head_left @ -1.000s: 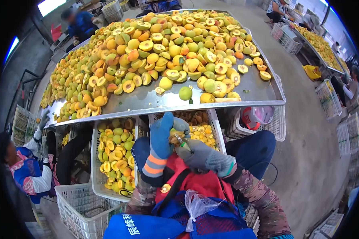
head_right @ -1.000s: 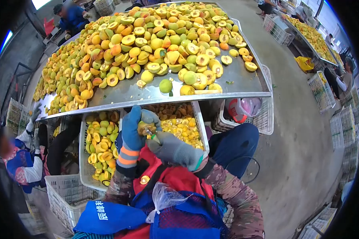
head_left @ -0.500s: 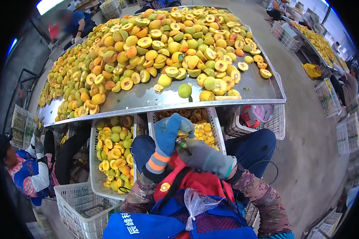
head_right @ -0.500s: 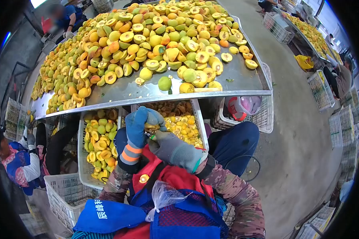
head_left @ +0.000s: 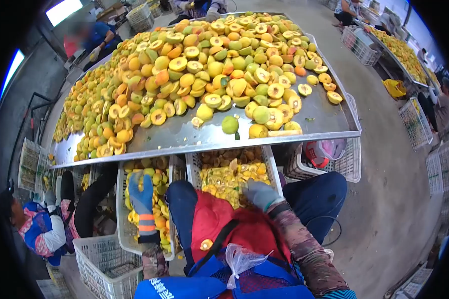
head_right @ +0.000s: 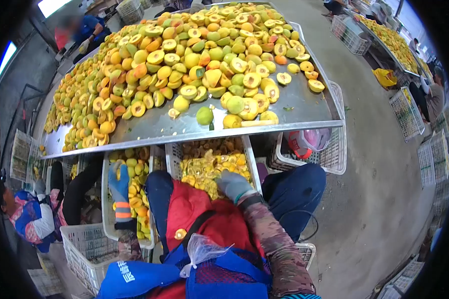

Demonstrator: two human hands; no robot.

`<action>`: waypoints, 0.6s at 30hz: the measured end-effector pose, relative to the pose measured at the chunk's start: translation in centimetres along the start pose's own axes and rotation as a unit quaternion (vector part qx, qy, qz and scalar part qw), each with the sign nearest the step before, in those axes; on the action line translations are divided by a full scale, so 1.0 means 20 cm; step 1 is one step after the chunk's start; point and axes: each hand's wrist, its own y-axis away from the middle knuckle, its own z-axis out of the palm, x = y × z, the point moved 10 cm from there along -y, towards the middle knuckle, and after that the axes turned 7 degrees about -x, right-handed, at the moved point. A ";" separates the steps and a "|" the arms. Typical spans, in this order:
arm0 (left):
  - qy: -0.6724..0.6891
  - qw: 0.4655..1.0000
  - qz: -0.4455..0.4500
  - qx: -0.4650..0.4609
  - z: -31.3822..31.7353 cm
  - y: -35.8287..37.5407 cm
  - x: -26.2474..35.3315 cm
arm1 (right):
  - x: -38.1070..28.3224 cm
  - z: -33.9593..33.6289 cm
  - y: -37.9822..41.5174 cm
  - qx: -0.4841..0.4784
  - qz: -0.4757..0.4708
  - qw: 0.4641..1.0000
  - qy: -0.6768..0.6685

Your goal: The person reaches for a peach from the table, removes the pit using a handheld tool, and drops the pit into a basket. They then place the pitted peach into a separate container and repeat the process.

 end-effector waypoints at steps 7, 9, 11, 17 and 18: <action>0.029 0.977 -0.038 -0.210 0.87 -0.47 0.65 | -0.13 -0.16 0.12 -0.099 0.279 0.871 -0.392; -0.166 0.927 -0.004 -0.335 1.16 -0.55 0.90 | -0.26 -0.25 0.20 -0.124 0.296 0.835 -0.448; -0.232 0.894 0.063 -0.378 1.44 -0.59 0.82 | -0.35 -0.30 0.26 -0.112 0.270 0.832 -0.472; 0.568 0.686 -0.095 -0.444 1.22 -0.36 0.94 | -0.34 -0.54 0.33 0.024 0.259 0.791 -0.554; 0.683 0.599 -0.086 -0.409 1.10 -0.30 0.99 | -0.35 -0.61 0.30 0.032 0.233 0.789 -0.567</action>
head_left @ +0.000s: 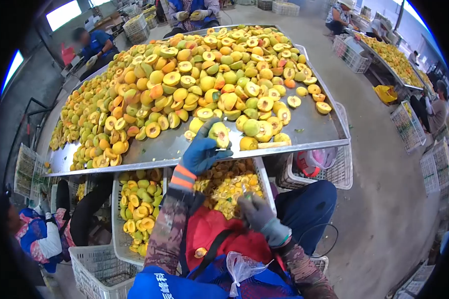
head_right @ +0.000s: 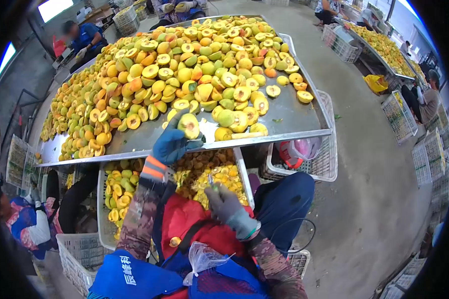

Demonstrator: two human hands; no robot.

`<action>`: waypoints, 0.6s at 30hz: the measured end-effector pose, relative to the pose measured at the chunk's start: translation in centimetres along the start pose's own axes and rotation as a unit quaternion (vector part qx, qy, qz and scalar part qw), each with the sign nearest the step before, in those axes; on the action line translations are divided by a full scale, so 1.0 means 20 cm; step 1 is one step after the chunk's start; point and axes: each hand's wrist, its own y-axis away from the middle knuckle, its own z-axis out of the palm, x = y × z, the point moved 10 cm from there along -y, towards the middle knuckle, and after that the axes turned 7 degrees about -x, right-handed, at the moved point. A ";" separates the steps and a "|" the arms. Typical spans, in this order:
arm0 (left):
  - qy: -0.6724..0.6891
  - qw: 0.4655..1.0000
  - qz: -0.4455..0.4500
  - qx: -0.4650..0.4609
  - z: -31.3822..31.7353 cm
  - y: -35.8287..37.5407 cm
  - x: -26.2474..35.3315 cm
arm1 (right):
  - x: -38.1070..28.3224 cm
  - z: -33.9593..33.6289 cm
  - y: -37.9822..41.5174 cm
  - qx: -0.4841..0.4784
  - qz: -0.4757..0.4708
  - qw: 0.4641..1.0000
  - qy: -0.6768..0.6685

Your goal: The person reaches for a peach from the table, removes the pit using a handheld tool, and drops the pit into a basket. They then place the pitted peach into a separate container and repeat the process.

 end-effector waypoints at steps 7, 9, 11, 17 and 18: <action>0.067 0.983 0.094 0.142 0.22 0.39 0.03 | -0.69 0.28 0.27 0.131 -0.500 0.719 0.464; 0.058 0.981 0.136 0.125 0.30 0.43 0.07 | -0.67 0.27 0.24 0.124 -0.408 0.803 0.416; -0.017 0.978 0.164 0.131 0.36 0.47 0.07 | -0.68 0.31 0.25 0.131 -0.390 0.771 0.486; -0.052 0.964 0.224 0.132 0.49 0.52 0.09 | -0.61 0.33 0.23 0.192 -0.338 0.749 0.537; -0.074 0.960 0.238 0.124 0.49 0.53 0.08 | -0.61 0.35 0.24 0.194 -0.335 0.749 0.537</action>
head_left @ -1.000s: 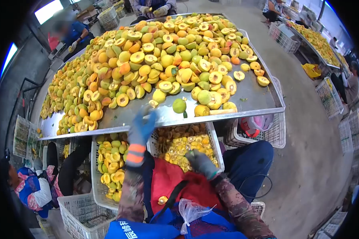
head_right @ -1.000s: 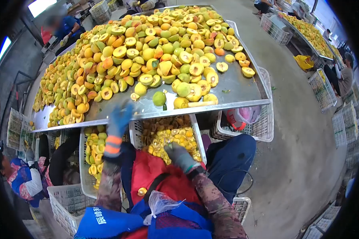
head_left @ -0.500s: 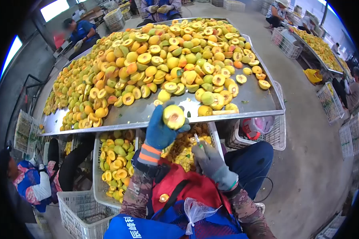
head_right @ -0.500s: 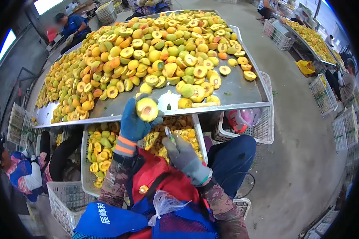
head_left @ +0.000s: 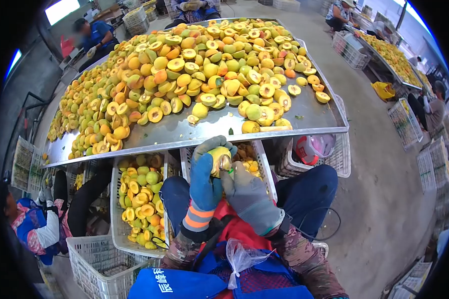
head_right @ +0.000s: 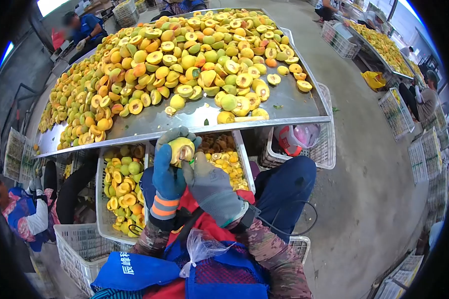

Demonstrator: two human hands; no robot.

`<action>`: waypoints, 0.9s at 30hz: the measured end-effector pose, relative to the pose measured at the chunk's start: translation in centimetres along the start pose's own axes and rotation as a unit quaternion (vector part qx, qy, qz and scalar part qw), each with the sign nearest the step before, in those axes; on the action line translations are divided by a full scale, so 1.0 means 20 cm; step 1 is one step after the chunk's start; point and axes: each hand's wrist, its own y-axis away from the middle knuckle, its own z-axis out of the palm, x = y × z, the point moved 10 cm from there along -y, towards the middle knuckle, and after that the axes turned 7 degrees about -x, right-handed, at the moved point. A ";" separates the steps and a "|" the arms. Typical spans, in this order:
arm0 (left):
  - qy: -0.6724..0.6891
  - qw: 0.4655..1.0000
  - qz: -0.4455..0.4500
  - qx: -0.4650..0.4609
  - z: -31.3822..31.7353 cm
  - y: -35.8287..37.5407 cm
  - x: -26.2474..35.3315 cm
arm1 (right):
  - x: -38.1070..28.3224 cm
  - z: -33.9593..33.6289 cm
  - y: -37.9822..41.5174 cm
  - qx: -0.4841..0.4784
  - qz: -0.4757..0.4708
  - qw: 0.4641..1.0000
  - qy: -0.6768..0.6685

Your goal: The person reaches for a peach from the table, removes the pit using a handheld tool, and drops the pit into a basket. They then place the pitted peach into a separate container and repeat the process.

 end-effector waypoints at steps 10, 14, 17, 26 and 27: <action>-0.041 0.996 -0.040 0.067 -0.05 0.03 0.04 | 0.08 0.15 0.04 -0.065 0.040 0.948 -0.308; -0.132 0.983 -0.121 0.040 -0.06 0.04 0.00 | 0.08 0.18 0.06 -0.134 0.007 0.936 -0.325; -0.297 0.940 -0.144 -0.080 -0.06 0.00 -0.07 | 0.10 0.24 0.10 -0.253 0.068 0.877 -0.402; -0.186 0.980 -0.068 0.015 -0.15 0.07 -0.08 | 0.12 0.41 0.16 -0.330 0.170 0.812 -0.451; -0.071 0.995 -0.067 0.002 -0.14 0.08 -0.10 | 0.11 0.37 0.14 -0.336 0.173 0.807 -0.454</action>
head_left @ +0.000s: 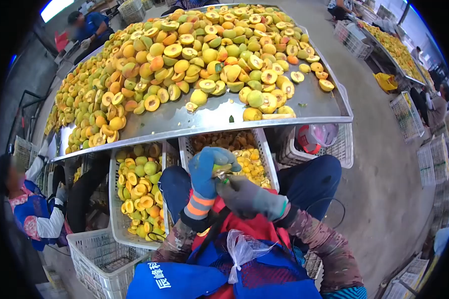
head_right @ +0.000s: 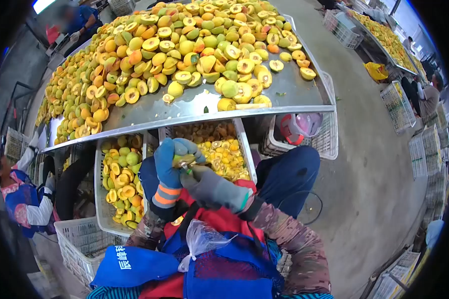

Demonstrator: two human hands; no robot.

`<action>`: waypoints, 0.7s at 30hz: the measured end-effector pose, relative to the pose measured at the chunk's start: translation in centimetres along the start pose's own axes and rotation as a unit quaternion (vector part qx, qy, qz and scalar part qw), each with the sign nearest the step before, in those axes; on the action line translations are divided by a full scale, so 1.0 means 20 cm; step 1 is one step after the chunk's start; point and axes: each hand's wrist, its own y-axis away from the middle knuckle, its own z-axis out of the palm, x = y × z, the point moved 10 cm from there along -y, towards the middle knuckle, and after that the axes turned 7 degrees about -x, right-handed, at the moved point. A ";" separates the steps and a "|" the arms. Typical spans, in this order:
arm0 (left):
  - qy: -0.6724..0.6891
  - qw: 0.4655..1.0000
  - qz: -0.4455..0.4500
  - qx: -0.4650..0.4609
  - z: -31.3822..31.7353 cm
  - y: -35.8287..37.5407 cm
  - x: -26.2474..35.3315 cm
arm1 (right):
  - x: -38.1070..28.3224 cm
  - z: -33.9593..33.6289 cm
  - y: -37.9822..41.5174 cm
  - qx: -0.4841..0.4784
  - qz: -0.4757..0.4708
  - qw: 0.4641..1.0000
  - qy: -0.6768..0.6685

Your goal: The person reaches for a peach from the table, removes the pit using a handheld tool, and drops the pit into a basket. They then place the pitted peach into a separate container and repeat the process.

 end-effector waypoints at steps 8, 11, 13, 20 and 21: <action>-0.080 0.989 -0.106 -0.069 0.02 -0.05 -0.06 | 0.02 0.01 0.02 -0.095 0.165 0.982 -0.005; 0.077 0.985 -0.152 0.003 -0.01 -0.04 -0.12 | 0.07 0.15 -0.01 -0.195 0.149 0.935 -0.258; 0.235 0.955 -0.178 0.039 -0.02 -0.04 -0.17 | 0.08 0.17 -0.03 -0.218 0.114 0.928 -0.281; 0.126 0.978 -0.027 0.164 -0.51 -0.08 0.05 | 0.10 0.06 -0.17 -0.137 0.067 0.979 -0.137; -0.078 0.954 0.066 0.281 -0.83 0.03 0.15 | 0.20 0.00 -0.22 -0.109 0.068 0.972 -0.199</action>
